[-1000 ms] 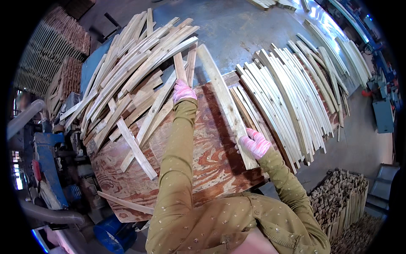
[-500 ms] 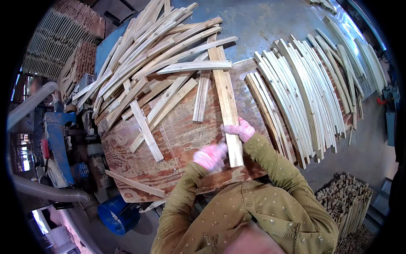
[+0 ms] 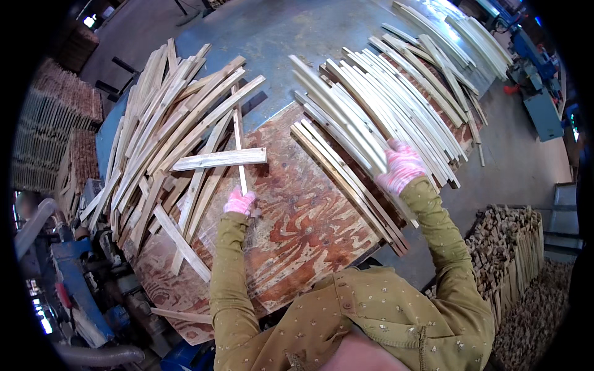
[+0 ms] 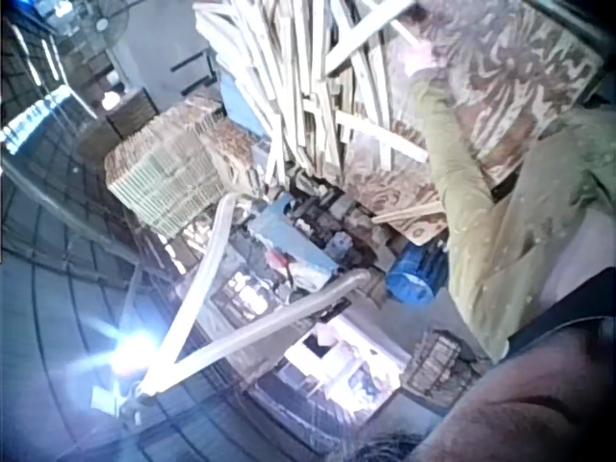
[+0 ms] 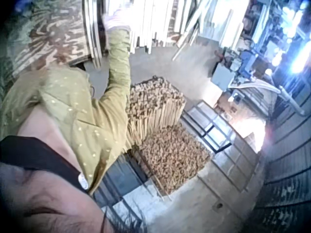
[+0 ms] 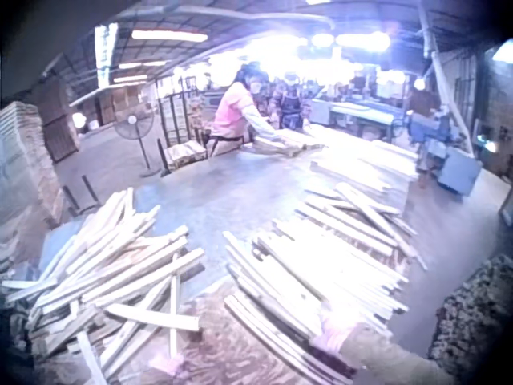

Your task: The person sorts and stacks thin wooden strips on a large workbench in a workshop. They pick up strips from a pile, align them, and place them into a neat stack, occasionally moving to different areas of the bench to continue the process.

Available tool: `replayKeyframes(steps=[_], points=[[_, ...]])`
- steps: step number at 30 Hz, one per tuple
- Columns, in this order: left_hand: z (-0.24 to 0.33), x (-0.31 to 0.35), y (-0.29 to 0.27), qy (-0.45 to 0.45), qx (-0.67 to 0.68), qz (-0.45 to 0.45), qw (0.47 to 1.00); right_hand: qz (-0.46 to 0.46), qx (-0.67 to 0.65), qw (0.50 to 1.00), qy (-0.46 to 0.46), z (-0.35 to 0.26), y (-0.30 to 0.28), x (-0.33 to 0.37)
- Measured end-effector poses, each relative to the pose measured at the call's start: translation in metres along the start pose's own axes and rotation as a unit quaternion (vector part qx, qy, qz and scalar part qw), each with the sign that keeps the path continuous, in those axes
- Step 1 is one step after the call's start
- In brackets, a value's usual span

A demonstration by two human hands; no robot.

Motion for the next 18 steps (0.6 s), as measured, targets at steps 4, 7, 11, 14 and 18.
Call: replayKeyframes(steps=[4, 7, 11, 14, 18], points=[[0.016, 0.063, 0.035, -0.109, 0.715, -0.26, 0.64, 0.013, -0.043, 0.993, 0.107, 0.033, 0.016, -0.019], [0.038, 0.113, 0.065, -0.103, 0.769, -0.295, 0.558, 0.023, -0.114, 0.987, 0.109, 0.044, 0.039, -0.032], [0.034, 0.185, 0.128, -0.14, 0.856, -0.309, 0.39, 0.178, -0.112, 0.977, 0.04, 0.01, 0.057, -0.027], [0.017, 0.213, 0.166, -0.1, 0.799, -0.399, 0.438, 0.082, -0.422, 0.889, -0.16, -0.072, 0.048, 0.018], [0.01, 0.2, 0.161, -0.205, 0.474, -0.365, 0.774, -0.374, -0.772, 0.485, -0.171, -0.193, 0.092, 0.04]])
Point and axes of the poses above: each hand's wrist, its own x-axis away from the middle knuckle, its own y-axis out of the palm, z = x × y, the point moved 2 cm from there along -x, towards the middle knuckle, and after that the axes turned 13 degrees about x, right-handed, at the moved point
